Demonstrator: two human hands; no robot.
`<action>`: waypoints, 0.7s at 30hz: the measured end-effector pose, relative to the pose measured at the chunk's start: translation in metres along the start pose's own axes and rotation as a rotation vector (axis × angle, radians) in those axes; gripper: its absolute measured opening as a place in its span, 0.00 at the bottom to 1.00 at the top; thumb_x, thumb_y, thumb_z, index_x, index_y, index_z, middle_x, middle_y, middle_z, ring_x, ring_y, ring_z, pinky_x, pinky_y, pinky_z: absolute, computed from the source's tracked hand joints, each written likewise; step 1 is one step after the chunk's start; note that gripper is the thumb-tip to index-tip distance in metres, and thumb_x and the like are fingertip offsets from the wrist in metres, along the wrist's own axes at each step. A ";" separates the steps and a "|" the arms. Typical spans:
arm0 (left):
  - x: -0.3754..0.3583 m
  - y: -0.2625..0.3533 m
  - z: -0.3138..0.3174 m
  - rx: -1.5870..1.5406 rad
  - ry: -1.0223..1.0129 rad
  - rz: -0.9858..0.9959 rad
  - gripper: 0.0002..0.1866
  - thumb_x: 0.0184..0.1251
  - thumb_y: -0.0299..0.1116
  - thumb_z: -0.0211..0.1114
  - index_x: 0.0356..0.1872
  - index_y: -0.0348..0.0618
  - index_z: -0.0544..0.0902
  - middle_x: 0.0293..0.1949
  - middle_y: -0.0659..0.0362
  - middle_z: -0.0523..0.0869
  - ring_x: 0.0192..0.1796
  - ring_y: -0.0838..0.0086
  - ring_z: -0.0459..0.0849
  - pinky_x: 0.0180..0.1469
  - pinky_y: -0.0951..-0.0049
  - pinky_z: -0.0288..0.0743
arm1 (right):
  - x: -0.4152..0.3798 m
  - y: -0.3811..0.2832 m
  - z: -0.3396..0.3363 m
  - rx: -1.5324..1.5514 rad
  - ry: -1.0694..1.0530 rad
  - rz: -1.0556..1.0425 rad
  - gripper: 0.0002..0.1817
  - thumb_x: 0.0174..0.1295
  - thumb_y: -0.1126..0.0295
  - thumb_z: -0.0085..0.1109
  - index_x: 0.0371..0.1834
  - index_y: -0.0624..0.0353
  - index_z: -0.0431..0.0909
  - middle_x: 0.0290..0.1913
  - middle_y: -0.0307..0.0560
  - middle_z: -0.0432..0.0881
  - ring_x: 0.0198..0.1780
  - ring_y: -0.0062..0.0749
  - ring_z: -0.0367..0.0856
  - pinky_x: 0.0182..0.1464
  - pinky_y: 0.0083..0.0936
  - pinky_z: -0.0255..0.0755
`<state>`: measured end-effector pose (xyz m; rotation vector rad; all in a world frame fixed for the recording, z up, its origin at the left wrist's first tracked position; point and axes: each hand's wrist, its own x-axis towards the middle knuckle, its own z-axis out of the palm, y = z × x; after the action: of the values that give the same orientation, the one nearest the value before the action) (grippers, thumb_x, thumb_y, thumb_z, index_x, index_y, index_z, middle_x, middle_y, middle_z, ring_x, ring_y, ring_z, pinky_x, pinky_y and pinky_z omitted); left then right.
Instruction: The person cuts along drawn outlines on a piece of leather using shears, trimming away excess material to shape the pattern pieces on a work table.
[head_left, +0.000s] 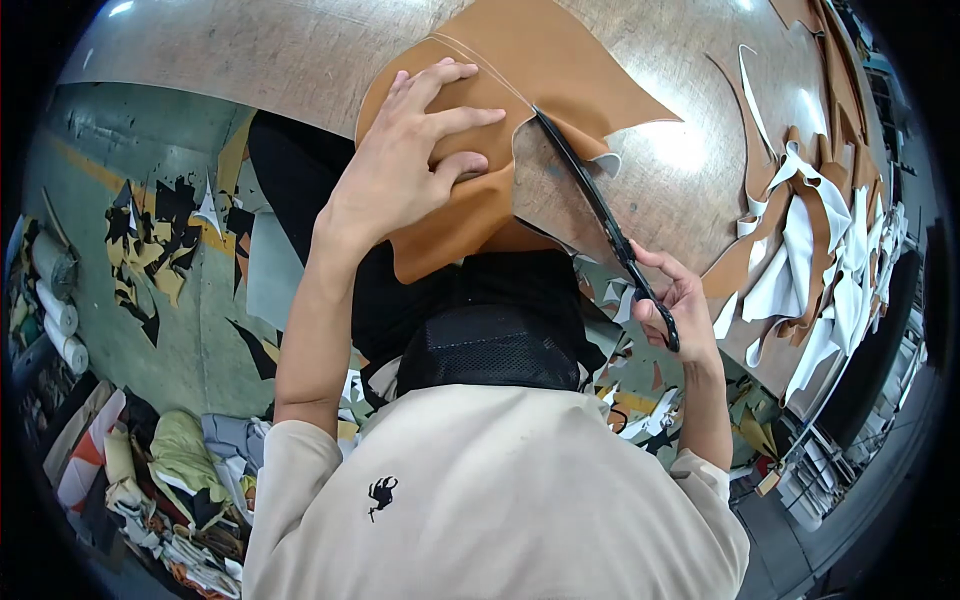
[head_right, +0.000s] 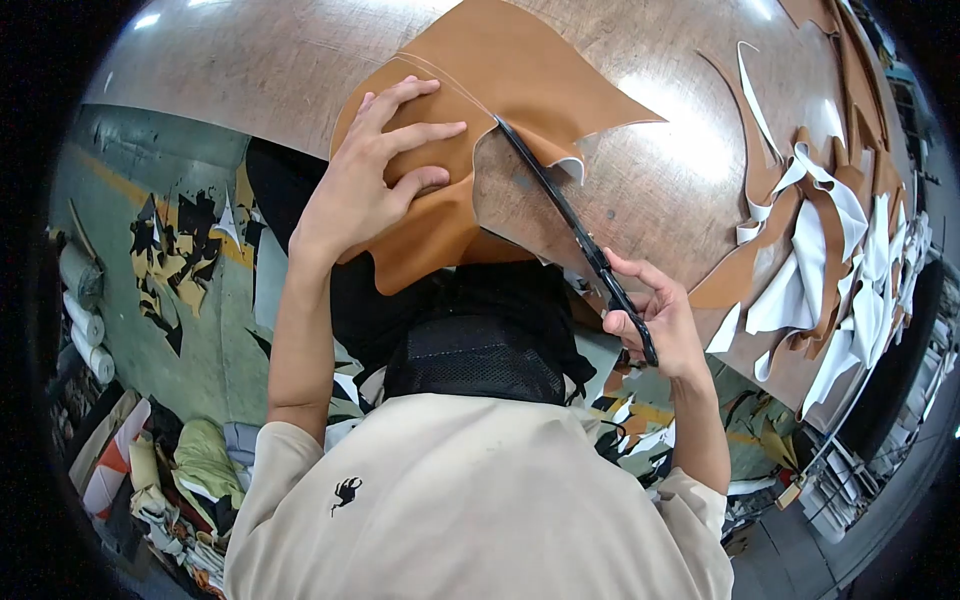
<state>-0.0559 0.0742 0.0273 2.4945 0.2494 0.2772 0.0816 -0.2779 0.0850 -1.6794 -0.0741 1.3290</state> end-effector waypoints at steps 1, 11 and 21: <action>0.000 -0.002 0.001 0.002 0.001 -0.004 0.21 0.71 0.38 0.73 0.65 0.59 0.88 0.76 0.57 0.74 0.80 0.58 0.71 0.85 0.42 0.57 | 0.000 -0.001 -0.002 -0.025 0.000 0.001 0.47 0.58 0.56 0.85 0.80 0.51 0.72 0.24 0.27 0.74 0.19 0.09 0.63 0.21 0.15 0.49; 0.006 0.003 0.034 0.075 0.353 -0.054 0.25 0.63 0.47 0.82 0.56 0.47 0.87 0.71 0.55 0.79 0.73 0.58 0.78 0.78 0.53 0.72 | 0.009 -0.018 -0.017 -0.149 -0.082 -0.067 0.51 0.57 0.44 0.83 0.80 0.55 0.70 0.24 0.26 0.75 0.21 0.07 0.64 0.23 0.13 0.49; 0.006 -0.001 0.032 0.013 0.320 -0.149 0.34 0.60 0.51 0.83 0.62 0.42 0.84 0.73 0.51 0.76 0.75 0.55 0.76 0.75 0.55 0.75 | 0.026 -0.026 -0.020 -0.125 -0.117 -0.010 0.58 0.52 0.38 0.83 0.81 0.57 0.67 0.27 0.31 0.78 0.20 0.08 0.67 0.20 0.10 0.54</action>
<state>-0.0424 0.0586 0.0027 2.4202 0.5660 0.6144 0.1207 -0.2617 0.0833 -1.7016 -0.2380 1.4395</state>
